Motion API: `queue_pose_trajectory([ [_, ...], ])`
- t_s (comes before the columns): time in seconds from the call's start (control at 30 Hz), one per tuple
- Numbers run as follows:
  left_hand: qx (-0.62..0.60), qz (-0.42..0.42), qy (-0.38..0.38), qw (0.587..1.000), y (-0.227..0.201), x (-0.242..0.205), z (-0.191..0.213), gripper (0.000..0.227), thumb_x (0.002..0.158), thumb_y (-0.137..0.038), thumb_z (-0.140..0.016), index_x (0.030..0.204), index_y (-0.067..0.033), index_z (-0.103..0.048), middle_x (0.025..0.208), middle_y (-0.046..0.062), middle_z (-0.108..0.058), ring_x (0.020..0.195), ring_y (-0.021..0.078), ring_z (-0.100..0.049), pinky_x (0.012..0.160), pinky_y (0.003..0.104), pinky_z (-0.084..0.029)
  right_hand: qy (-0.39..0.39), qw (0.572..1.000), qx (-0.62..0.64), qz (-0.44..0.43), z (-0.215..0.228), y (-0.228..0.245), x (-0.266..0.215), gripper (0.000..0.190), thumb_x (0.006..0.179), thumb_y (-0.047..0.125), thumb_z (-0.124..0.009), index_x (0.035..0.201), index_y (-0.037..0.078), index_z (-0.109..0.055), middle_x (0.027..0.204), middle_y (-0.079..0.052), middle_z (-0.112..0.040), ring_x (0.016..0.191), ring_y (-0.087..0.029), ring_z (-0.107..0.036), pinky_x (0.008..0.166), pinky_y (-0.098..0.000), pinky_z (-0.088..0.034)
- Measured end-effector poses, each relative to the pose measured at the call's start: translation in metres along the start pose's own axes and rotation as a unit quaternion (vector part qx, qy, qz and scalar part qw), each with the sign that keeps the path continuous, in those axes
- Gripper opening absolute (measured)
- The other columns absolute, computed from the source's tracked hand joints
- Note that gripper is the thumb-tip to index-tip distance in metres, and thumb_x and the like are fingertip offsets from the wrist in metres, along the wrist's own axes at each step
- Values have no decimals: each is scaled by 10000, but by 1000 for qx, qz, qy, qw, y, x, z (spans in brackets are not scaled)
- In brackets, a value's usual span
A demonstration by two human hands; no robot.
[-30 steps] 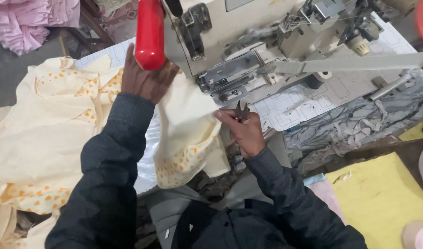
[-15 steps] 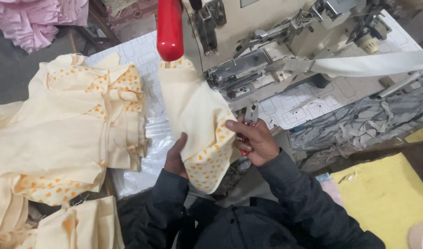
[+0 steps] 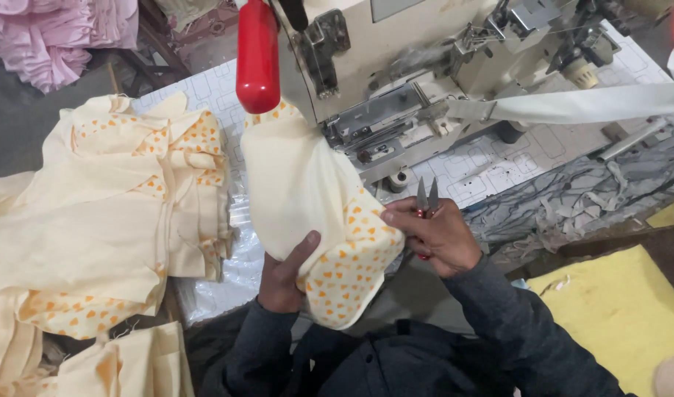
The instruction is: Trimming excess threads and fabric from baby clothes using thread snips at a sewing machine station.
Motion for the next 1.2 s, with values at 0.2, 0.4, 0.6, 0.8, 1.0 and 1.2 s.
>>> queue_pose_trajectory([
  [0.2,283,-54,-52,956,-83,11,-40,671,680,-290,-935,1205,27,-662,957,225,-711,880,272,-671,849,494,-569,-27,999,25,18,-16,27,-3,307,763,24,-889,1024,-94,-779,594,-12,-463,521,-112,-570,315,-148,-280],
  [0.4,409,-103,-21,906,-143,46,-70,805,626,-388,-967,1276,-9,-680,1139,202,-719,1092,314,-702,977,489,-527,-32,996,71,32,-29,7,18,321,758,32,-901,1029,-82,-772,629,-69,-583,582,-160,-664,318,-165,-339],
  [0.6,233,-100,-102,962,-134,77,36,483,775,-269,-934,1066,36,-700,803,169,-696,659,276,-759,626,453,-664,-52,982,151,103,-52,-13,43,326,788,52,-895,997,-52,-668,720,-101,-689,381,-86,-522,265,-177,-328],
  [0.8,561,-572,-57,596,-154,24,32,389,918,-58,-868,1277,16,-740,1086,144,-671,1003,325,-638,839,352,-561,-38,985,146,82,-75,-25,20,291,956,237,-745,1058,-2,-614,734,-95,-556,315,-82,-409,268,-186,-300],
  [1.0,712,-551,177,399,-86,23,-93,419,999,-457,-625,1379,-286,-672,1236,44,-599,1135,295,-597,982,496,-451,22,985,168,32,-106,-31,-6,244,854,113,-872,830,-33,-678,607,7,-466,386,-78,-445,268,-183,-335],
  [1.2,733,-553,171,358,-89,27,-97,481,990,-579,-543,1428,-399,-625,1255,74,-588,1100,325,-598,955,515,-425,40,981,187,17,-106,-4,-24,279,852,78,-864,747,-67,-650,560,9,-400,379,-85,-381,261,-196,-309],
])
Point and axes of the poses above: each hand's wrist, its own x-axis towards the middle knuckle, its own z-axis out of the back of the hand, y = z × x, the point moved 8 cm from there along x, towards the middle knuckle
